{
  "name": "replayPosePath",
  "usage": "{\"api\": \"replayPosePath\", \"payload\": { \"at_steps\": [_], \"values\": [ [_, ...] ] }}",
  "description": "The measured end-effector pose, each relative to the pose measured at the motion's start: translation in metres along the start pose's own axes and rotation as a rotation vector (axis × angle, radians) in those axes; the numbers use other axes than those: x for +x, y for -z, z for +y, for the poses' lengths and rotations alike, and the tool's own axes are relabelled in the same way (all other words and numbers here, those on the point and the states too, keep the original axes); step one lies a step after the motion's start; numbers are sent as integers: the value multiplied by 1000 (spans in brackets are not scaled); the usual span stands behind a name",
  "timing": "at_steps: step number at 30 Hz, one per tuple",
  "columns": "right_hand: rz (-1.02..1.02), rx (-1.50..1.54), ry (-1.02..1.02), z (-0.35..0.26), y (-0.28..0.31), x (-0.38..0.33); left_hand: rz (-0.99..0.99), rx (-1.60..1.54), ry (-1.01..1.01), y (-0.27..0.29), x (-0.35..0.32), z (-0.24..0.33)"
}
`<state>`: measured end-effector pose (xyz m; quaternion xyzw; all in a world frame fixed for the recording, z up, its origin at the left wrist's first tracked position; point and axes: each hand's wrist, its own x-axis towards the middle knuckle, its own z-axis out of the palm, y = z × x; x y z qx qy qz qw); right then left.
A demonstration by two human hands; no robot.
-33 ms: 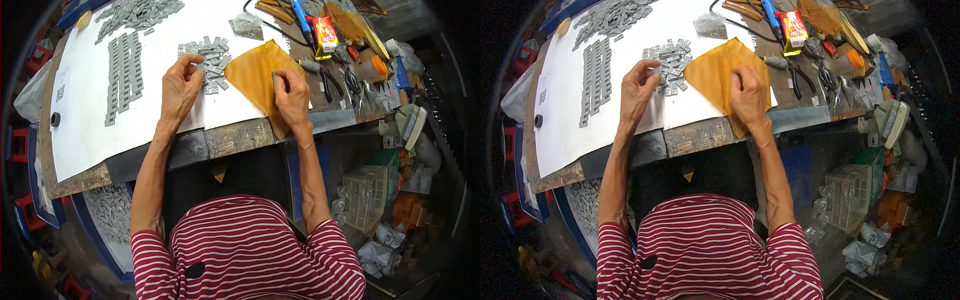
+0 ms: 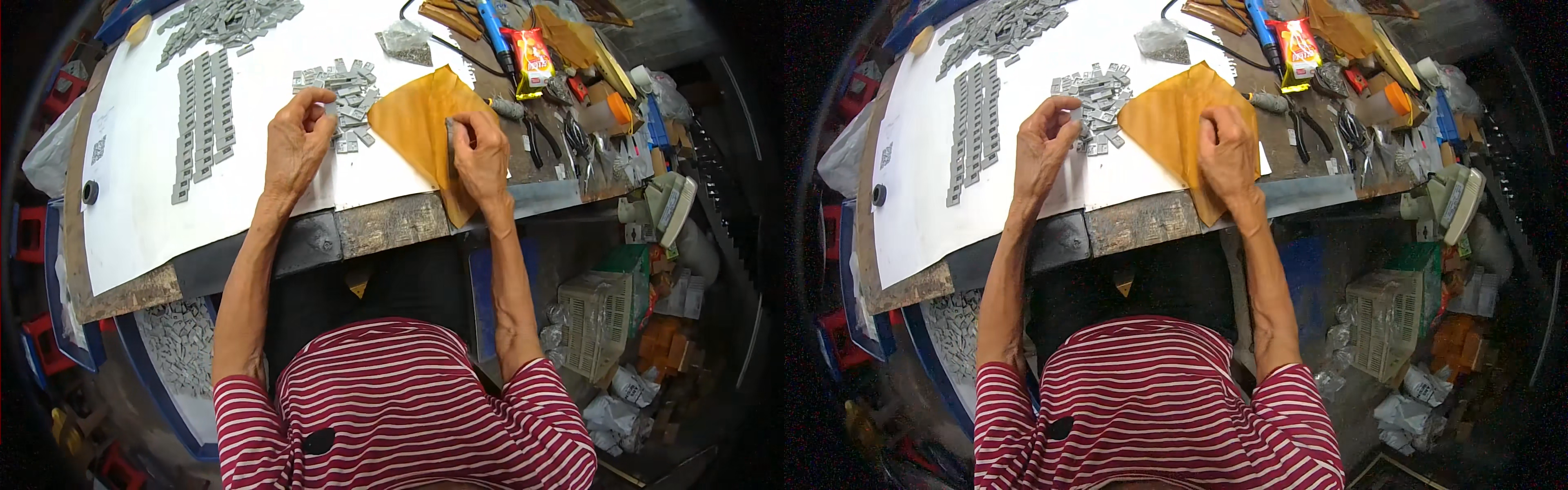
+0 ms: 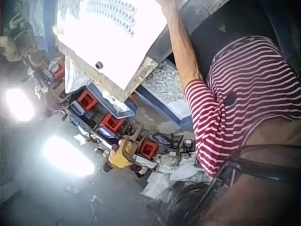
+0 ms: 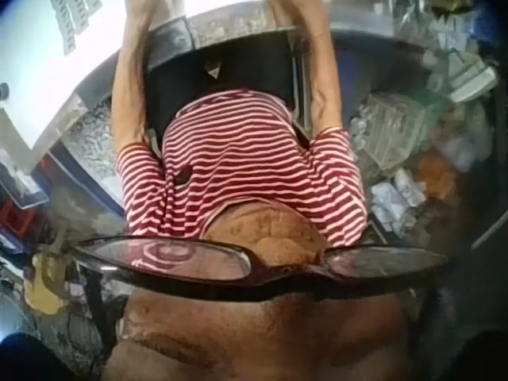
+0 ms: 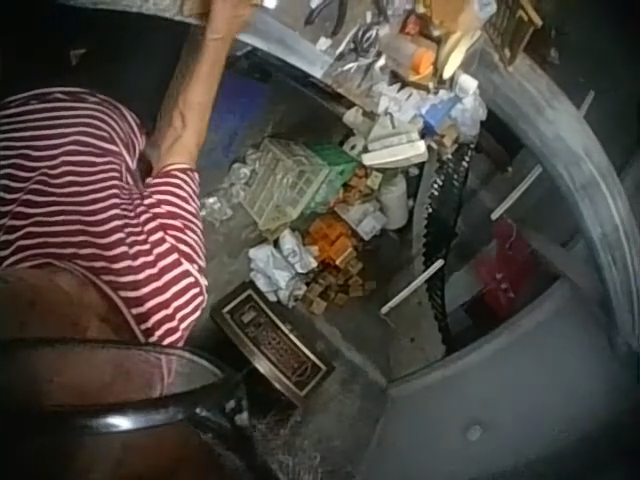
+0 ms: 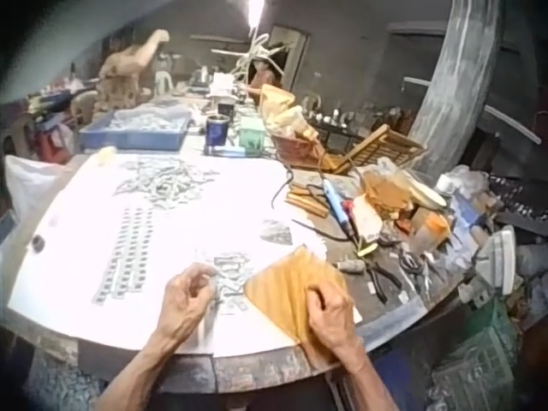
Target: The recorder is inspecting, sorting, and arranging small rectangular grey components on a workbench.
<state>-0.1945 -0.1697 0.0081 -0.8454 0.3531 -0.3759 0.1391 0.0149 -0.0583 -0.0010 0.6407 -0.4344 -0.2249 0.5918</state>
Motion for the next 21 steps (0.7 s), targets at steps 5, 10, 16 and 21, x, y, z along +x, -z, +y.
{"api": "replayPosePath", "payload": {
  "at_steps": [5,10,16,21],
  "values": [
    [-72,-200,58,23,-5,6,-10,-15,7,2,1,1],
    [-107,-295,130,24,-7,5,-5,19,-3,3,0,2],
    [-145,-408,121,20,-8,3,-8,6,-8,2,-1,5],
    [-183,-505,178,23,-11,4,-7,14,-2,5,0,6]
  ]
}}
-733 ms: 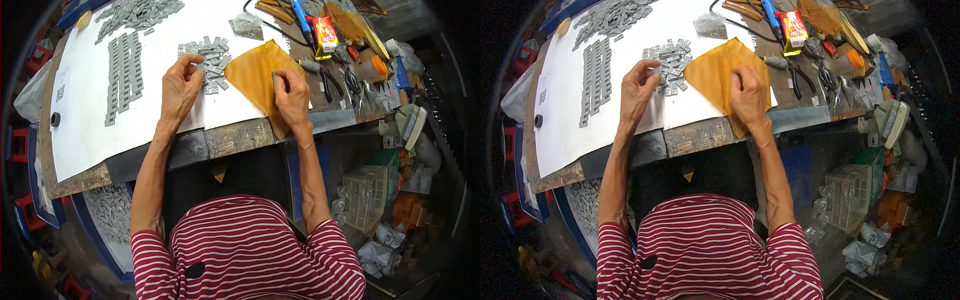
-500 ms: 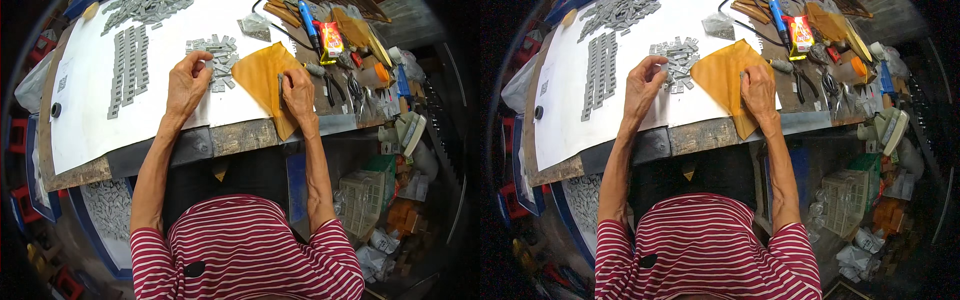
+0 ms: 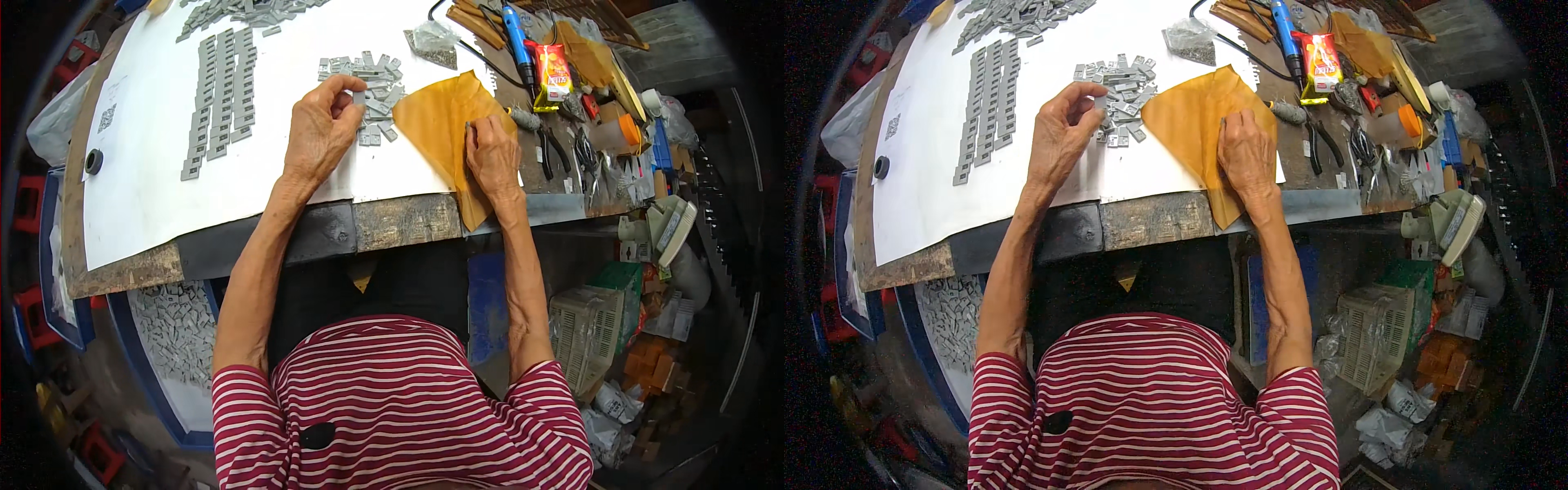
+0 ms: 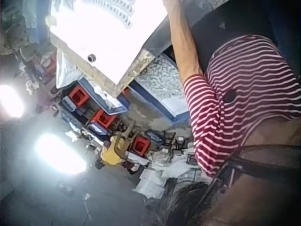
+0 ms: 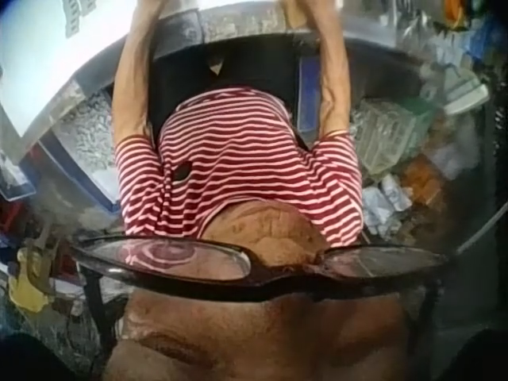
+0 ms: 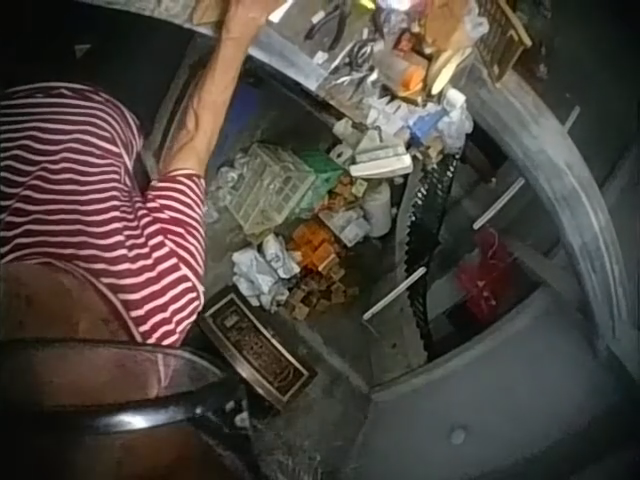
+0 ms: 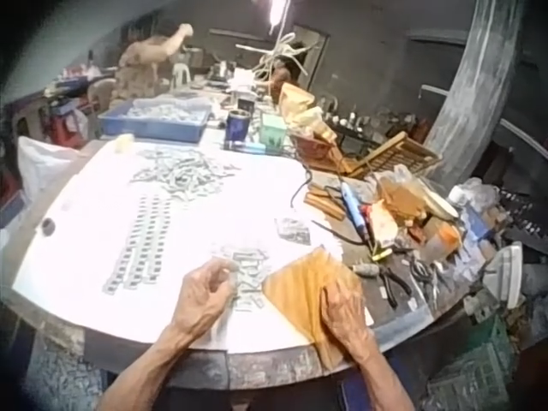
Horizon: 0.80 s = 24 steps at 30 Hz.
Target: The recorder is inspecting, sorting, and arranging small rectangular grey components on a workbench.
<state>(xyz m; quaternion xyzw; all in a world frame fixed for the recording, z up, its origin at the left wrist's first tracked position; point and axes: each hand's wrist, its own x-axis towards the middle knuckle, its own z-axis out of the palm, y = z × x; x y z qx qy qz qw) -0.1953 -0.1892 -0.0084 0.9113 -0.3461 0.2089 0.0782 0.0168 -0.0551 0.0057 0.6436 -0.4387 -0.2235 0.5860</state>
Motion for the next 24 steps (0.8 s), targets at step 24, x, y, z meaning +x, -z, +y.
{"api": "replayPosePath", "payload": {
  "at_steps": [24],
  "values": [
    [-35,-126,44,-12,-2,13,-17,34,30,3,2,-8]
  ]
}}
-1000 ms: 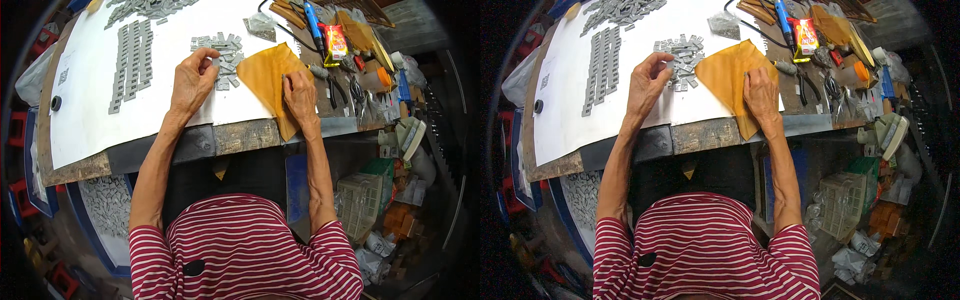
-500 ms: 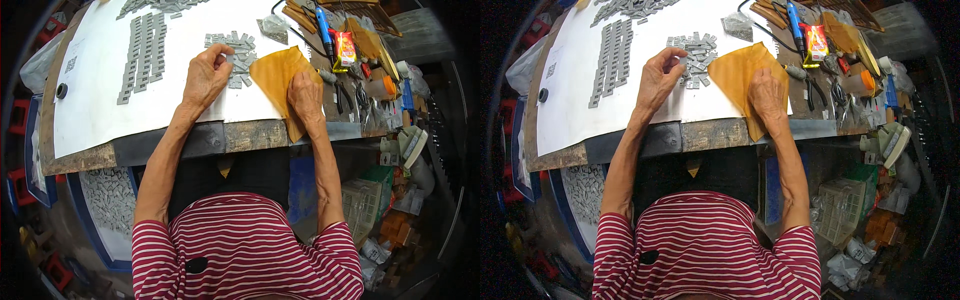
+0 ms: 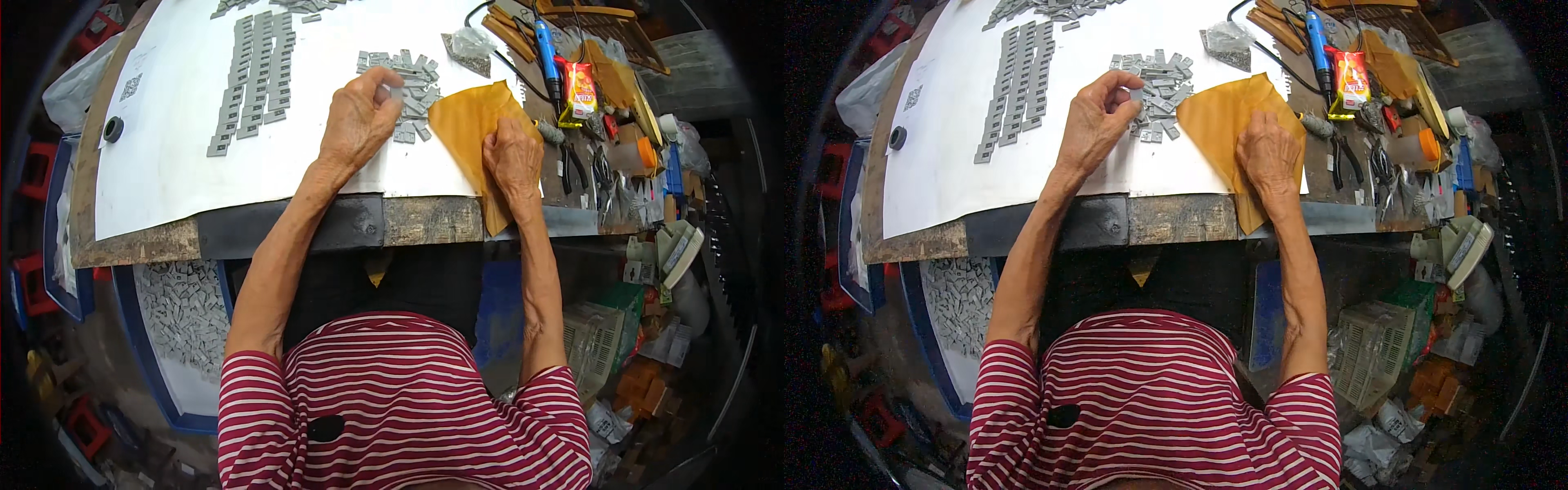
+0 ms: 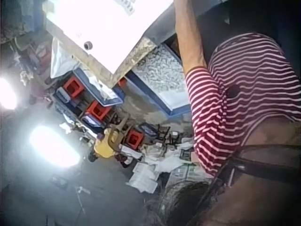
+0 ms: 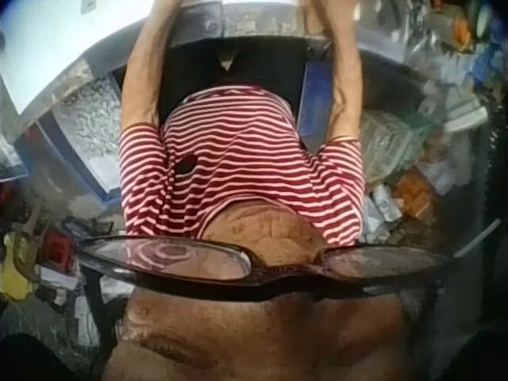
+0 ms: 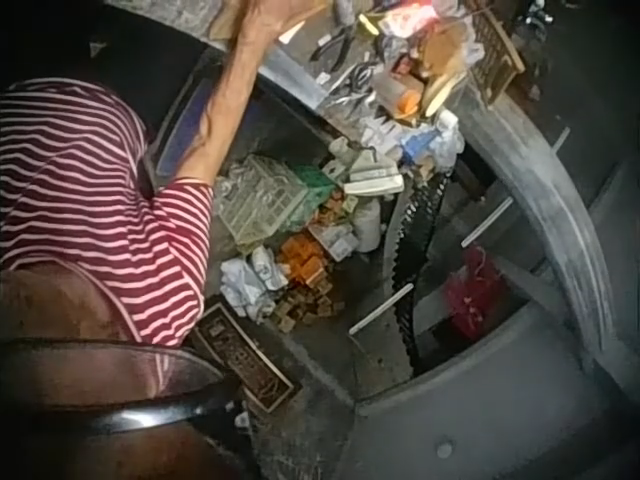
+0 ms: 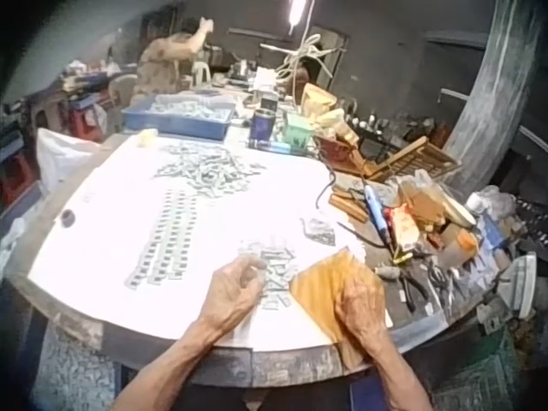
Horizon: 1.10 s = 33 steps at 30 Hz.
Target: The recorder is inspecting, sorting, and arranging small rectangular grey components on a workbench.
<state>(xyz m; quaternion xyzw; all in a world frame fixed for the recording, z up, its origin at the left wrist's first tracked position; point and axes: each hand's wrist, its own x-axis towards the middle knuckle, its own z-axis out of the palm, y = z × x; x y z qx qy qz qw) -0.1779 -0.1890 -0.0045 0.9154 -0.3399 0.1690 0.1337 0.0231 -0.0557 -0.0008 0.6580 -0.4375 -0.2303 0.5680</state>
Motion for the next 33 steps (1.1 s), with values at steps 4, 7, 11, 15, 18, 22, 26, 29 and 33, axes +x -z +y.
{"api": "replayPosePath", "payload": {
  "at_steps": [4,7,11,15,18,22,26,29,33],
  "values": [
    [-54,-37,-44,2,2,-1,6,-10,5,-1,0,-1],
    [3,-7,-34,10,-1,-3,6,-28,-2,-2,1,-1],
    [61,19,-113,14,0,-4,17,-52,-27,-1,1,-3],
    [271,391,-187,16,7,-7,-25,-181,44,0,1,-3],
    [-51,1340,-613,7,25,-8,-120,-249,124,1,1,1],
    [-153,1718,-664,-11,35,-6,-188,-331,190,1,-1,4],
    [-235,1852,-648,-21,34,-4,-246,-376,202,1,-2,3],
    [-264,1876,-649,-32,37,-3,-287,-393,213,-1,-2,-2],
    [-297,1796,-661,-40,35,-2,-335,-435,212,-3,-3,-2]
  ]
}}
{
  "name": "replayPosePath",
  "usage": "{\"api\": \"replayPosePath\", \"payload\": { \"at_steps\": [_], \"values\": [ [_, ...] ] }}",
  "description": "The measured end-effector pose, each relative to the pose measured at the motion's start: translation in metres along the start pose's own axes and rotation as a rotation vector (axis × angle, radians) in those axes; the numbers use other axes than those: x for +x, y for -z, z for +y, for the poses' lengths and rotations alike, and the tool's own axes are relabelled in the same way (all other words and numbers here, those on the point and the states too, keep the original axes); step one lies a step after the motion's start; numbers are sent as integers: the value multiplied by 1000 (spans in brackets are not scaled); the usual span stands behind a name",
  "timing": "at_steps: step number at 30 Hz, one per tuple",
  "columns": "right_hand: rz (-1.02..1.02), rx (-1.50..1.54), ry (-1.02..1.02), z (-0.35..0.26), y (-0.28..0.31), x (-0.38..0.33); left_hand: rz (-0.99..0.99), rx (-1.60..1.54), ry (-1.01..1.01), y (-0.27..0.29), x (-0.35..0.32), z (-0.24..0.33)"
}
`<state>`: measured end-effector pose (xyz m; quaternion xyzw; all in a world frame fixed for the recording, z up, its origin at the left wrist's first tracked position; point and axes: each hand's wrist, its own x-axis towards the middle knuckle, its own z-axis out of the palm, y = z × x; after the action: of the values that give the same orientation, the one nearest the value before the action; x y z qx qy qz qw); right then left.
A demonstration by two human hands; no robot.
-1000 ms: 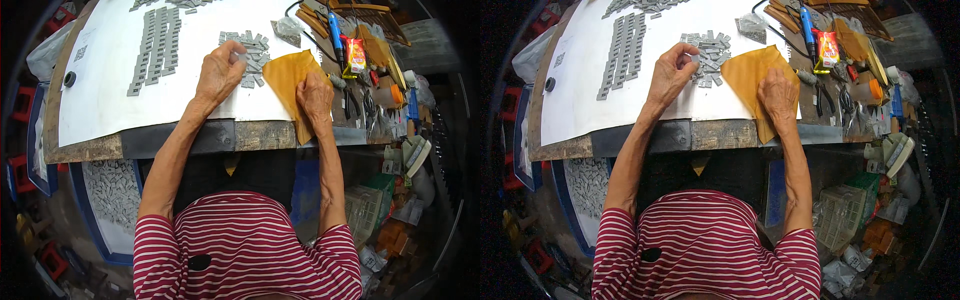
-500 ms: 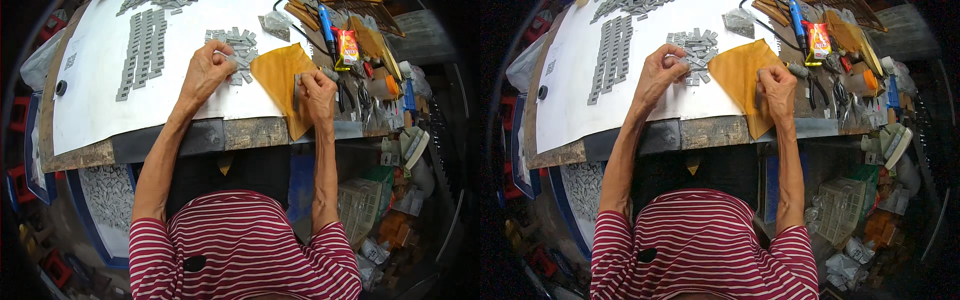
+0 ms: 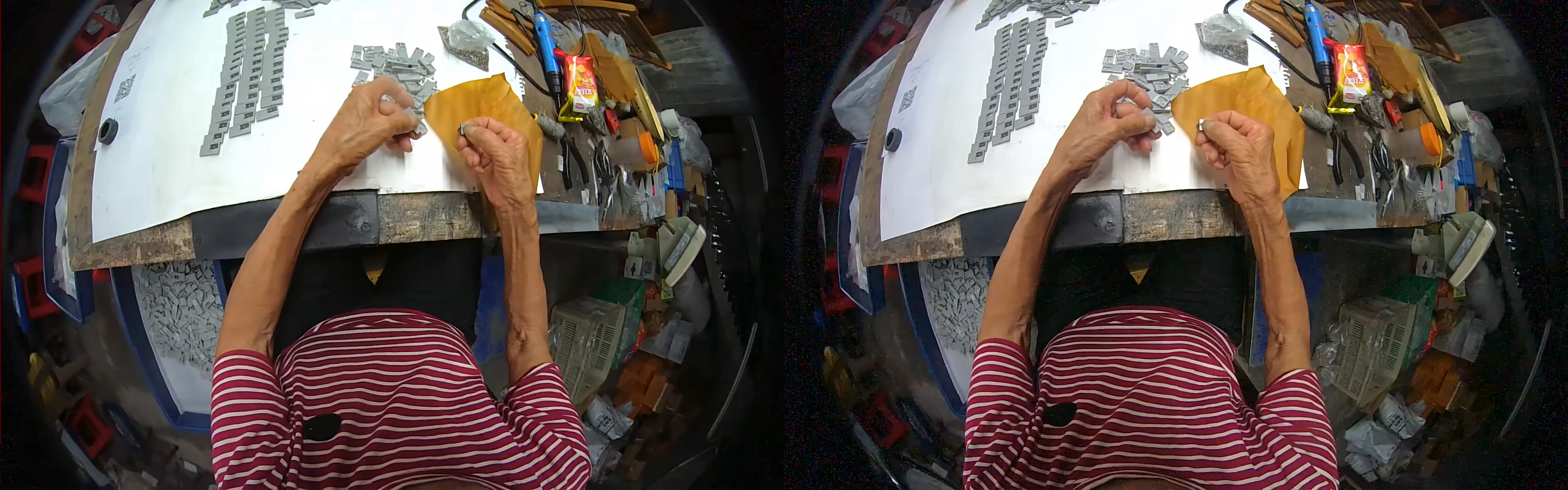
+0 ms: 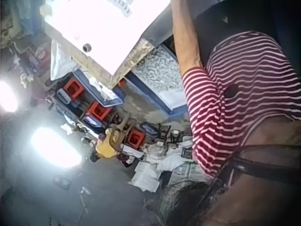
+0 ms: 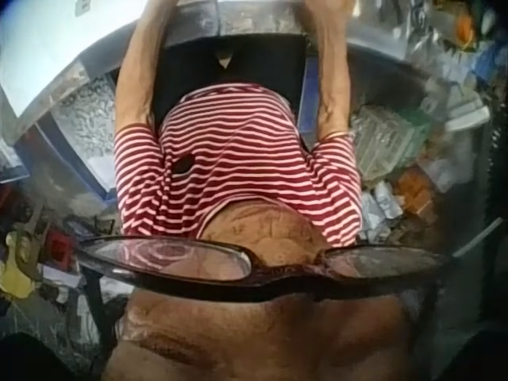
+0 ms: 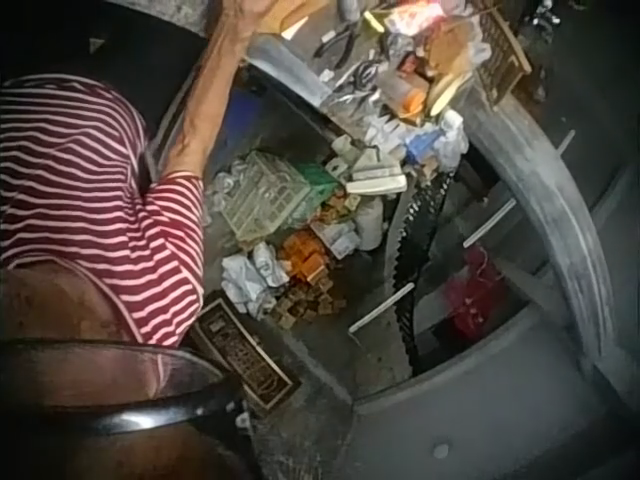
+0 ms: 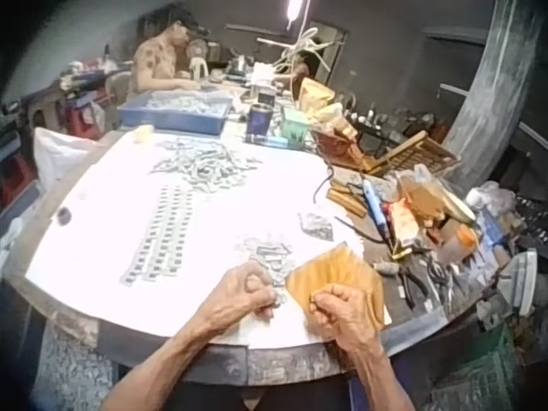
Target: The recorder is inspecting, sorting, and arranging small rectangular grey components on a workbench.
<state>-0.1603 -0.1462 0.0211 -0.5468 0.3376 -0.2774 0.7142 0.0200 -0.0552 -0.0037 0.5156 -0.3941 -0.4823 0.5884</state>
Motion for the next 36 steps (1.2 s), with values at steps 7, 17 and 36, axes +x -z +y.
{"api": "replayPosePath", "payload": {
  "at_steps": [7,17,36],
  "values": [
    [-60,-4,-22,5,-12,-3,-59,-18,21,0,-1,2],
    [-73,-25,-3,10,-23,-8,-77,-14,24,0,-1,0],
    [-15,41,81,21,-31,-7,-40,6,-50,-2,0,-3]
  ]
}}
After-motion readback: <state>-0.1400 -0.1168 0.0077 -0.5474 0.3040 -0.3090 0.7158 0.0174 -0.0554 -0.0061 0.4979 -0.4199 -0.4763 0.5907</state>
